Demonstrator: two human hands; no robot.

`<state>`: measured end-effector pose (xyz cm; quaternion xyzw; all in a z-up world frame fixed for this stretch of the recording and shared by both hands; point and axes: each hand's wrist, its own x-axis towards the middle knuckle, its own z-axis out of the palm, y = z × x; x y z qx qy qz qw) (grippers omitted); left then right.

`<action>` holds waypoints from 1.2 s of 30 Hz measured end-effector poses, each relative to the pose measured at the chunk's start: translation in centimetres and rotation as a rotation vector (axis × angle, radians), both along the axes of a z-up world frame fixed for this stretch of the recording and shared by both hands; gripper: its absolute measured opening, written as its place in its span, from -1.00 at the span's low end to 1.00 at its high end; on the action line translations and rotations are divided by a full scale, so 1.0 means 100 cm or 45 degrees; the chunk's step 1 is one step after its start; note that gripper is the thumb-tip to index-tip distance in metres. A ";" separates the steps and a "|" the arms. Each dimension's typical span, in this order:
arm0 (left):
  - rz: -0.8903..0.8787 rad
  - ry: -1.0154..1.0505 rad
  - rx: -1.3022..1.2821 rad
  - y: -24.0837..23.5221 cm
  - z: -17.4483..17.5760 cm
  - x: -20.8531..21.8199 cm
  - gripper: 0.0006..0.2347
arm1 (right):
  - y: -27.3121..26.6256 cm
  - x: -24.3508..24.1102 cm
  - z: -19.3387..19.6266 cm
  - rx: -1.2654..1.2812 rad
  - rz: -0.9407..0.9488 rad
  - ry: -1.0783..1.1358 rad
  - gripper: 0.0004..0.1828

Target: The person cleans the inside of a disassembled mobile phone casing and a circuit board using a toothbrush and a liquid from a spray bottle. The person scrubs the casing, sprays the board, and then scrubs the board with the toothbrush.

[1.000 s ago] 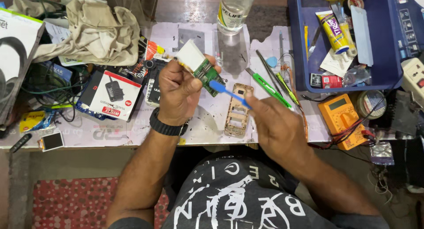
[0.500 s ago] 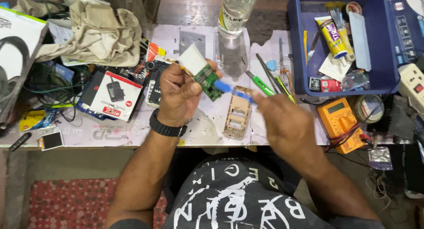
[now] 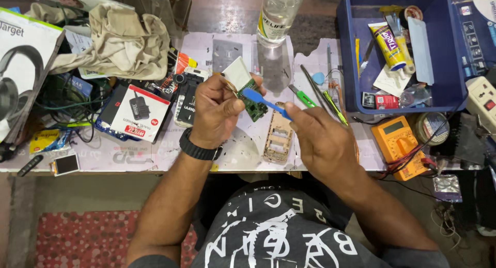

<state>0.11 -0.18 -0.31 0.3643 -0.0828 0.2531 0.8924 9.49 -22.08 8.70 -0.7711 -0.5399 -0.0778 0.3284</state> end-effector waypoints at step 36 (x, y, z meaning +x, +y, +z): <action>0.012 0.004 -0.092 0.001 -0.004 -0.001 -0.74 | 0.014 -0.011 -0.020 0.171 0.072 0.134 -0.52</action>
